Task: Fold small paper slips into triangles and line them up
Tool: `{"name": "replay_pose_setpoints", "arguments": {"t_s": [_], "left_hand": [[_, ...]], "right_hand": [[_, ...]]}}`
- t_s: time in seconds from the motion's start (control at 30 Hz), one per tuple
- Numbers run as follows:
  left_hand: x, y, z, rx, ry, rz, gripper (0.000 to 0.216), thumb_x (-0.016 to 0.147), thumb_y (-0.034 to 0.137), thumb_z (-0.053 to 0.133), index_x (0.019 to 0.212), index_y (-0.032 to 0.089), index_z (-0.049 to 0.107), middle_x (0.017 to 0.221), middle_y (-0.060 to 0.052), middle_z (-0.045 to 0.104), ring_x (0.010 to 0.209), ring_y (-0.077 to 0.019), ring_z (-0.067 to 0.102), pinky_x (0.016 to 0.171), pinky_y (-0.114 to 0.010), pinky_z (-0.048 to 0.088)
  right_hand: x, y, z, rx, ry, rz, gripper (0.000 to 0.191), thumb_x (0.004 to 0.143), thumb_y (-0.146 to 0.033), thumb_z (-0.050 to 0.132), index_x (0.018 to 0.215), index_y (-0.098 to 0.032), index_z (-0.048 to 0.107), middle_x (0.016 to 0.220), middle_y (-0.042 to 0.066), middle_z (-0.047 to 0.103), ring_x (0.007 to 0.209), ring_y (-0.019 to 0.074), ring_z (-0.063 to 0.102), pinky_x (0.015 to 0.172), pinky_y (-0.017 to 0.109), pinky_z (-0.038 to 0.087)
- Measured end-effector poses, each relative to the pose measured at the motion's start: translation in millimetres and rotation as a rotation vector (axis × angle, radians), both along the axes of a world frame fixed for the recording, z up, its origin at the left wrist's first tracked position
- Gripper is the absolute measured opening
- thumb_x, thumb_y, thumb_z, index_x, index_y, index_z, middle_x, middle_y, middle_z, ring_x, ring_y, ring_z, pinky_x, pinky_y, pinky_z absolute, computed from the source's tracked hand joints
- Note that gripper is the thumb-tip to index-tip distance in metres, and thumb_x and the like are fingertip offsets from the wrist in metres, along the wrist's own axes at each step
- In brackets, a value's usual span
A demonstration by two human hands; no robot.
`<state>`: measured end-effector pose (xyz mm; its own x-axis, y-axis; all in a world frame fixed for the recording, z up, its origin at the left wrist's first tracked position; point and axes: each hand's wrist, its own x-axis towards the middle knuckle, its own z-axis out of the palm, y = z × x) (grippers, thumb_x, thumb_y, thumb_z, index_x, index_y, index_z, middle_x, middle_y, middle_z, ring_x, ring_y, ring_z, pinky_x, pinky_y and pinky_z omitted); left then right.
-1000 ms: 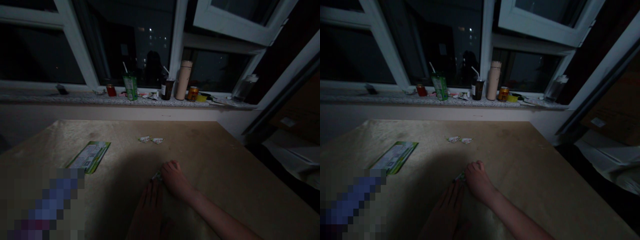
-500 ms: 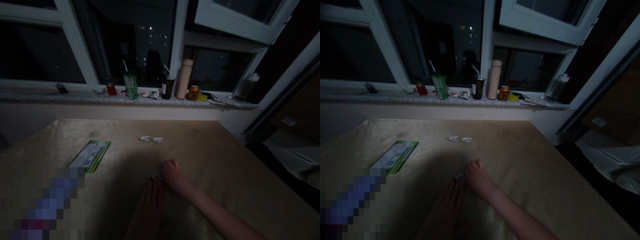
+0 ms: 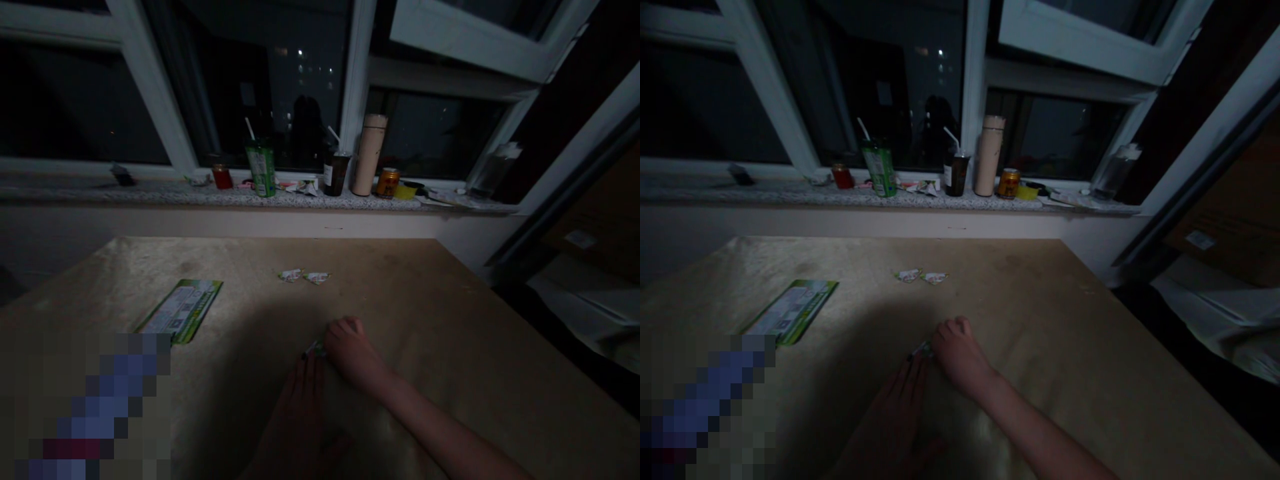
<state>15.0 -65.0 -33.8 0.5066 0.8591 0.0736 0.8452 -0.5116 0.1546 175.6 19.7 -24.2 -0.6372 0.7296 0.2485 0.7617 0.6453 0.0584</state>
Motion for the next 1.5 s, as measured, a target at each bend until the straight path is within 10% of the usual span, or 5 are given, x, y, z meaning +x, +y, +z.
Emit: {"name": "replay_pose_setpoints", "arguments": {"t_s": [0.4,0.77,1.5], "left_hand": [[6,7,16.1,-0.07,-0.022,0.129,0.081,0.075,0.055,0.06,0.136,0.007,0.04,0.137,-0.02,0.045,0.121,-0.0371,0.045,0.1,-0.049,0.038],[-9,12,-2.5,-0.093,-0.147,-0.05,0.106,0.076,0.051,0.062,0.147,0.013,-0.007,0.151,-0.02,0.009,0.136,-0.0358,0.016,0.106,-0.052,0.03],[-10,18,17.3,-0.073,-0.079,-0.087,0.091,0.076,0.06,0.059,0.145,0.012,0.024,0.151,-0.015,0.018,0.136,-0.0358,0.019,0.108,-0.051,0.025]], "right_hand": [[12,-5,0.0,-0.111,0.162,-0.055,0.012,0.093,-0.024,0.047,0.087,-0.021,0.057,0.088,0.004,0.053,0.09,0.0193,0.045,0.087,0.035,0.027],[13,-1,-4.6,-0.197,0.275,-0.049,0.013,0.092,-0.023,0.05,0.081,-0.02,0.057,0.085,0.002,0.053,0.087,0.018,0.045,0.081,0.032,0.025],[28,25,9.2,-0.683,0.626,-0.068,0.012,0.07,-0.016,0.071,0.075,-0.018,0.06,0.067,-0.007,0.048,0.072,0.0113,0.047,0.073,0.025,0.026]]}}
